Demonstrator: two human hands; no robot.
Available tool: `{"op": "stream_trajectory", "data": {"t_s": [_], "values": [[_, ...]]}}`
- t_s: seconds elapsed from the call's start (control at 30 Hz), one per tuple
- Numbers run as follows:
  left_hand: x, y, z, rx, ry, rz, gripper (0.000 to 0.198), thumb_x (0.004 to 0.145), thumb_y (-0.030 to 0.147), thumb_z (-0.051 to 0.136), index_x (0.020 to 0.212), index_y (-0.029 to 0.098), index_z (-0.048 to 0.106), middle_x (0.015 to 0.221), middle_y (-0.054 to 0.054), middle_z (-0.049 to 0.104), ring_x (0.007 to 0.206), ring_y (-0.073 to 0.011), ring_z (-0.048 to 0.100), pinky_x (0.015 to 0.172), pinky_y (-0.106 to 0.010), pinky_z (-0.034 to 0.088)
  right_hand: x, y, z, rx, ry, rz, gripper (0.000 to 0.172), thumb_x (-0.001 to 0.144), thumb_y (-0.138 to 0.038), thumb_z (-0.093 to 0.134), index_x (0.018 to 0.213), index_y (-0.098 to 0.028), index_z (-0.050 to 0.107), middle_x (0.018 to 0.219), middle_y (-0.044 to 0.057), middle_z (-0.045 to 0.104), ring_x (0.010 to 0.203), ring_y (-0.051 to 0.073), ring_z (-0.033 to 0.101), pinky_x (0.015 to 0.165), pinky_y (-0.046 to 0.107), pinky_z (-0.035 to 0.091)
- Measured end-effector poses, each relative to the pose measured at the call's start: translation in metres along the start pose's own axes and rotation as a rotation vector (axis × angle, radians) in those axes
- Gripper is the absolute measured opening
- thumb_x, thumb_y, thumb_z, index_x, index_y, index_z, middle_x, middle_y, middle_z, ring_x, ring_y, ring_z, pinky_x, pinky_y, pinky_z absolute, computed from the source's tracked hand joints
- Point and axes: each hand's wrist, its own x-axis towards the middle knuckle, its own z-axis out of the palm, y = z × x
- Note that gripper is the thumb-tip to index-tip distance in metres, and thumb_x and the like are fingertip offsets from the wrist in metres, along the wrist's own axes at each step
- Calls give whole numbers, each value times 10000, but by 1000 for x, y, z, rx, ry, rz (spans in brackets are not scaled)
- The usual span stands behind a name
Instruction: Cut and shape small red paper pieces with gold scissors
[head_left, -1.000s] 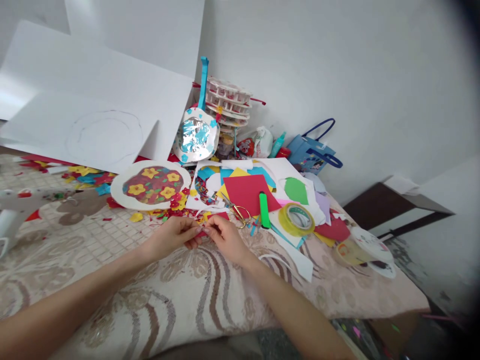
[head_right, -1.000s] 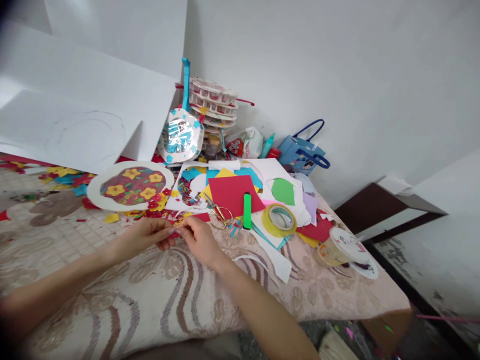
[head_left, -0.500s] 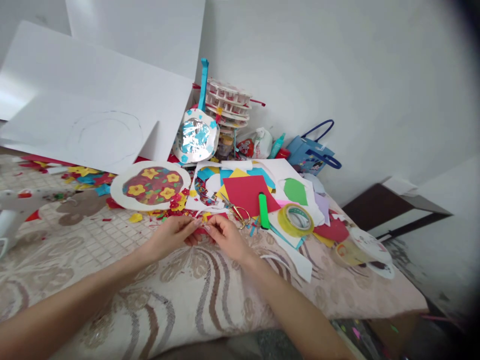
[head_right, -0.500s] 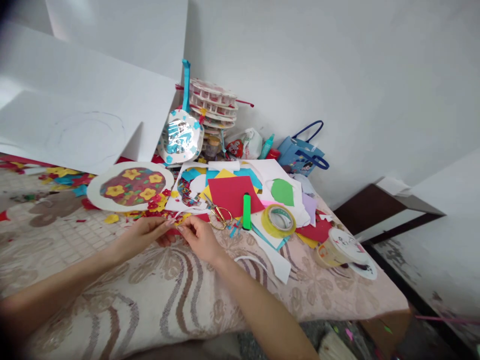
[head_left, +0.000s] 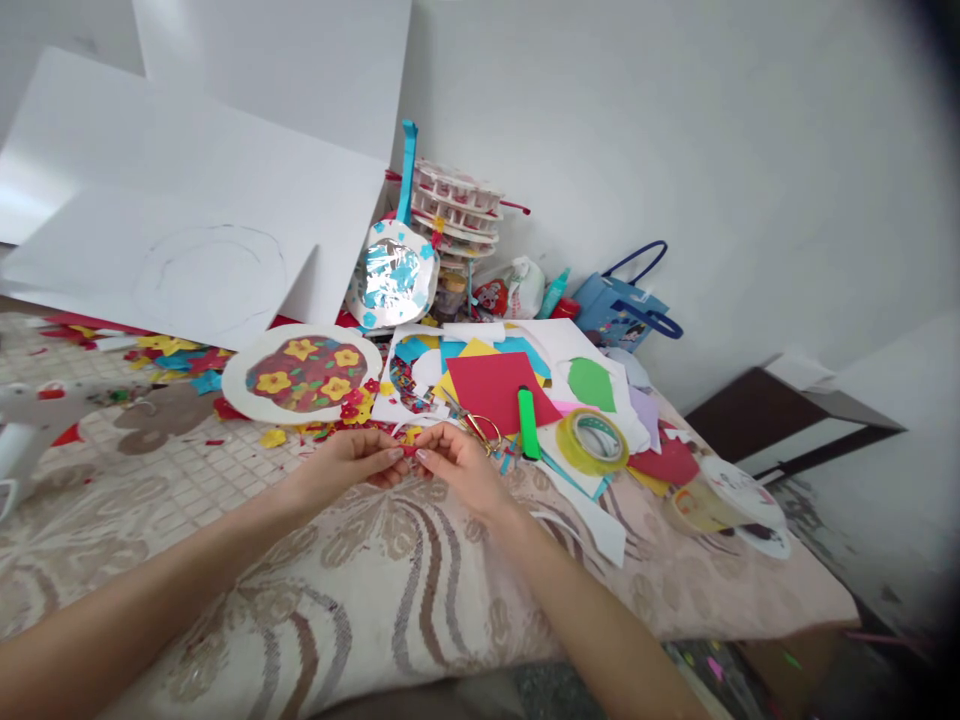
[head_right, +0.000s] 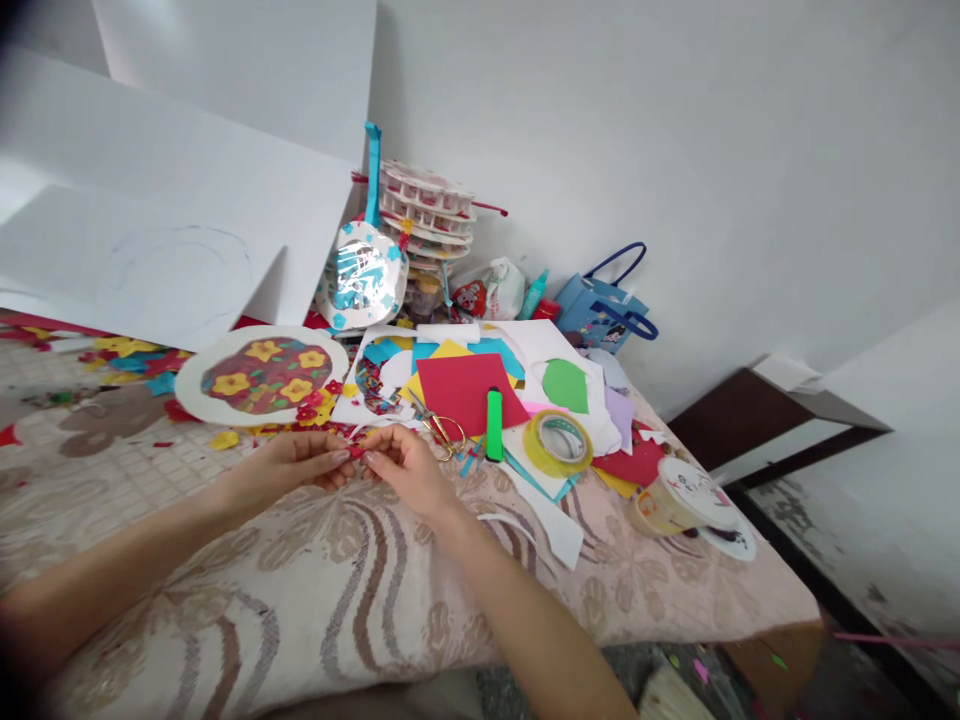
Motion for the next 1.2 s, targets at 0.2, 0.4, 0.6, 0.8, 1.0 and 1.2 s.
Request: {"op": "stream_trajectory", "data": {"t_s": [0.2,0.4,0.6,0.8,1.0,1.2], "values": [[0,1,2,-18,23,-18,276,691,404,650,779,145,620,775,-42,684,670,-138,603,651,-256,477,-1,4,0,-155,-11,-68,148,781,-174,537,928,-185,529,834,19,585,744,130,575,683,270,474],[-1,3,4,7,14,-60,307,677,420,657,767,130,614,755,-54,690,653,-138,604,634,-254,472,-5,-1,4,-368,52,-220,170,810,-152,473,965,-184,535,916,45,596,837,145,570,750,284,459],[1,-4,2,-89,-5,-108,254,684,351,676,774,123,611,740,-38,690,640,-125,600,627,-238,467,-7,-6,5,-442,48,-268,146,808,-126,438,895,-183,541,850,27,582,770,136,553,672,249,435],[0,-6,-1,-274,-22,-180,232,690,289,692,819,109,621,754,-33,677,622,-98,576,620,-212,458,-6,-11,-3,-530,-67,-308,230,793,-79,424,882,-188,605,888,33,621,847,151,563,770,287,424],[0,-3,-2,-251,-50,-177,228,698,301,683,802,108,620,763,-37,678,631,-94,579,628,-209,460,-5,-9,-7,-529,-89,-325,156,800,-124,510,888,-198,616,883,31,622,844,157,570,783,300,430],[1,-5,0,-12,-68,-70,263,686,376,663,792,139,623,745,-35,685,647,-135,607,634,-261,489,-2,-3,-2,-467,-59,-233,84,828,-230,529,826,-189,602,840,32,597,806,156,552,714,280,443]]}}
